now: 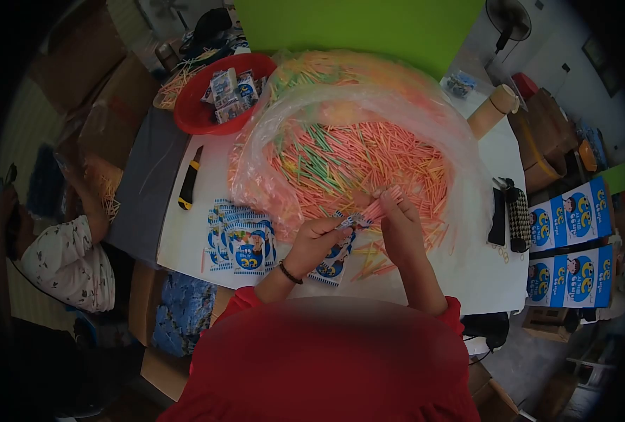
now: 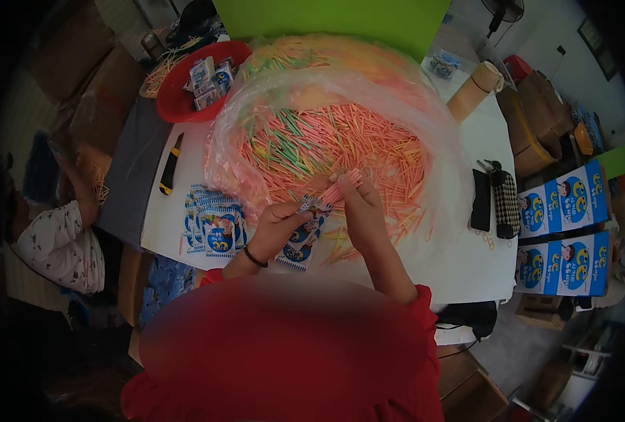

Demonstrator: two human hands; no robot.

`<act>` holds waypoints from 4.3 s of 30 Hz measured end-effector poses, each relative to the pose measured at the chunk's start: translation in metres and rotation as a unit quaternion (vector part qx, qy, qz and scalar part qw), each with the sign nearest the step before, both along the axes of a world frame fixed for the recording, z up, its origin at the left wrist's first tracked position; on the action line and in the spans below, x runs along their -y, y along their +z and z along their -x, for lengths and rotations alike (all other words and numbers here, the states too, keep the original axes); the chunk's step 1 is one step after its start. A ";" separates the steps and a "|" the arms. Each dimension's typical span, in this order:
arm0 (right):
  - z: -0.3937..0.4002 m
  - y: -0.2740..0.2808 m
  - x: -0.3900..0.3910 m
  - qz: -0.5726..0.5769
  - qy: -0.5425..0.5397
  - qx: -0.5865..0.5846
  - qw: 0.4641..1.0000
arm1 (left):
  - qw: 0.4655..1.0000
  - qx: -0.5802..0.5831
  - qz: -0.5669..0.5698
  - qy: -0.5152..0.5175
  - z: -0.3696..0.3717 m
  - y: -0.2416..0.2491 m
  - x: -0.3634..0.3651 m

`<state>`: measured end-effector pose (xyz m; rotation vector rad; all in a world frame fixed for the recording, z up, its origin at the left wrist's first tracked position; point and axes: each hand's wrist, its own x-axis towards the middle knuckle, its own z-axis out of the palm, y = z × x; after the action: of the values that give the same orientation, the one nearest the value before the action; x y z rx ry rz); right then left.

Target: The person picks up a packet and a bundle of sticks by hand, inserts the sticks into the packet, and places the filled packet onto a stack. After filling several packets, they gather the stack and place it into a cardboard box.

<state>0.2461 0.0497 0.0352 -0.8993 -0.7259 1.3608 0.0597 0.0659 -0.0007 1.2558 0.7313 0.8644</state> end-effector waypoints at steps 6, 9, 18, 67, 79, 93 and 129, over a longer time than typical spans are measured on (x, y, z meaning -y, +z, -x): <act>0.003 0.008 0.005 -0.069 0.079 0.168 0.980 | 0.999 0.002 -0.045 -0.005 0.000 0.002 -0.001; 0.004 0.014 -0.001 0.017 0.052 -0.060 0.997 | 0.997 -0.009 -0.068 -0.028 0.003 0.003 -0.003; 0.006 0.023 0.000 0.008 0.058 -0.065 0.996 | 0.995 0.000 -0.096 -0.025 0.006 -0.001 -0.003; -0.183 -0.050 -0.107 -0.068 -0.068 0.713 0.695 | 0.761 -0.461 -0.423 0.170 0.034 0.028 0.015; -0.099 -0.033 -0.036 -0.098 -0.083 0.363 0.923 | 0.851 -0.390 -0.336 0.102 0.021 -0.013 -0.011; -0.068 -0.065 -0.016 -0.008 -0.065 0.228 0.971 | 0.897 -0.278 -0.313 0.141 0.028 -0.006 -0.020; 0.036 0.037 0.035 -0.145 0.070 0.026 0.987 | 0.989 -0.076 -0.129 -0.003 0.033 0.022 0.029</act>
<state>0.2103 0.0148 0.0720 -0.6643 -1.0145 1.3144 0.0270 0.0372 0.0212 1.5678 0.7532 0.8853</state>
